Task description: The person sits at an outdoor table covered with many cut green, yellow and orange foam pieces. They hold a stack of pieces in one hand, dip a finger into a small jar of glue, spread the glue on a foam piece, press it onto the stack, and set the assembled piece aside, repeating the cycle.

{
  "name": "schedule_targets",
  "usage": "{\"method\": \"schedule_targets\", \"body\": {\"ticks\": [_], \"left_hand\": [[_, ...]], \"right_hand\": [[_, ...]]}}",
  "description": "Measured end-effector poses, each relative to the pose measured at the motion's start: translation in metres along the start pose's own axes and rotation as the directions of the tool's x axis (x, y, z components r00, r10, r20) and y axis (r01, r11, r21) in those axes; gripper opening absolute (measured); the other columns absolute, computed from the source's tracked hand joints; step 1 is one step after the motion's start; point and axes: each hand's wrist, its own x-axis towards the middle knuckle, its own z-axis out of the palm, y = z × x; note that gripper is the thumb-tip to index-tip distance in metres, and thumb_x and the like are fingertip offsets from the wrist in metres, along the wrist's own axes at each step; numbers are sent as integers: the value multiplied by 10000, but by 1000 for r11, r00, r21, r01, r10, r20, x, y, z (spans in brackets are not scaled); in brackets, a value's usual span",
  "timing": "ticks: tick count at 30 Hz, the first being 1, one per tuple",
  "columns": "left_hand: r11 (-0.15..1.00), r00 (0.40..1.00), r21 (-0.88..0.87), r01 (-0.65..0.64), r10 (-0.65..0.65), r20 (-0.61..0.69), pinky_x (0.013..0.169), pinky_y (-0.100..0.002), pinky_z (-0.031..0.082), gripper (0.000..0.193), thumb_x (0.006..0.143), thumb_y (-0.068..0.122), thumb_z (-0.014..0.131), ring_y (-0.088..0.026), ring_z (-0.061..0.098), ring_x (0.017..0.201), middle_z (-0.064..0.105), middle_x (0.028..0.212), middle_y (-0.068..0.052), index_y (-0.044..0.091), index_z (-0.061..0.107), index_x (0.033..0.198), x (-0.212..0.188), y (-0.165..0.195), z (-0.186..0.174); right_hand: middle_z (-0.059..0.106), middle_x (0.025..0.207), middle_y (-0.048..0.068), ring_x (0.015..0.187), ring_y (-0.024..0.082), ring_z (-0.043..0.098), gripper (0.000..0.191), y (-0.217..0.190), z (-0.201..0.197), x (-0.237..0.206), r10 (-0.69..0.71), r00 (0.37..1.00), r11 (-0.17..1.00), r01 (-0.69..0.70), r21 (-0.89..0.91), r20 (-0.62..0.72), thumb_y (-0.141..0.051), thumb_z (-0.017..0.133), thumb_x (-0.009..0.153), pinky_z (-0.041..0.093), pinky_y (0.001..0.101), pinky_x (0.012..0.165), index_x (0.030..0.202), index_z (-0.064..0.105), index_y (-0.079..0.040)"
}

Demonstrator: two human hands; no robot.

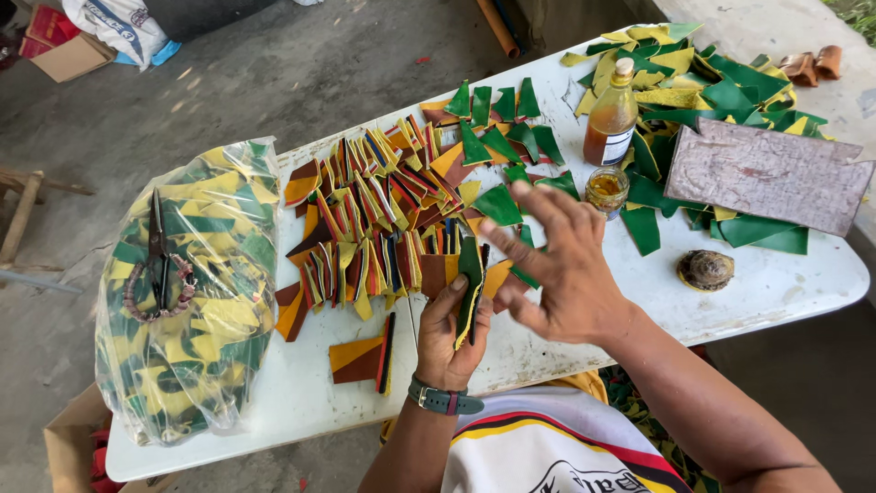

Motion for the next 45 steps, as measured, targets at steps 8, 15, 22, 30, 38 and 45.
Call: {"method": "schedule_targets", "body": {"ticks": [8, 15, 22, 30, 38, 45], "left_hand": [[999, 998, 18, -45, 46, -46, 770, -279, 616, 202, 976, 48, 681, -164, 735, 875, 751, 1002, -98, 6, 658, 1172, 6, -1, -1], [983, 993, 145, -115, 116, -1, 716, -292, 591, 206, 1026, 66, 714, -183, 719, 857, 742, 1013, -91, 0, 648, 1210, 8, 1, 0], [894, 963, 363, -262, 266, 41, 897, -343, 589, 448, 917, 38, 702, -173, 698, 1031, 709, 1175, -64, 27, 580, 1348, 4, -3, 30], [943, 985, 285, -175, 165, 60, 897, -307, 602, 419, 915, -37, 675, -172, 714, 1033, 716, 1173, -85, 13, 590, 1323, 4, 8, 28], [978, 994, 180, -107, 99, 54, 742, -272, 591, 288, 962, -9, 655, -150, 719, 892, 731, 1058, -71, 10, 615, 1246, 1, 7, 21], [990, 988, 105, -90, 75, 136, 658, -265, 588, 234, 1022, 3, 644, -154, 717, 794, 725, 1015, -83, 9, 602, 1252, 1, 10, 14]], "right_hand": [[377, 1590, 243, 1391, 348, 495, 628, -14, 6, -31, 160, 972, 683, -235, 692, 173, -511, 526, 973, 397, 485, 1177, 1449, 615, -111], [523, 1391, 233, 1304, 345, 566, 601, -40, 11, -42, 159, 982, 896, -101, 433, -101, -307, 678, 929, 477, 454, 1085, 1468, 545, -78], [685, 938, 82, 849, 143, 684, 981, -42, 32, -16, 516, 829, 422, -465, 779, 215, 18, 754, 810, 571, 286, 801, 1628, 217, -52], [725, 1141, 118, 951, 188, 748, 905, -42, 9, -21, 297, 955, 697, -217, 683, -1, -94, 828, 832, 606, 316, 897, 1580, 319, -73], [429, 1508, 235, 1342, 430, 412, 606, -38, 0, -24, 70, 988, 994, -57, 93, -138, -498, 615, 912, 318, 542, 1144, 1417, 625, -163], [474, 1474, 180, 1350, 400, 423, 486, -45, -7, -26, 52, 990, 984, -28, 177, -128, -488, 648, 903, 339, 519, 1165, 1293, 677, -199]]}}
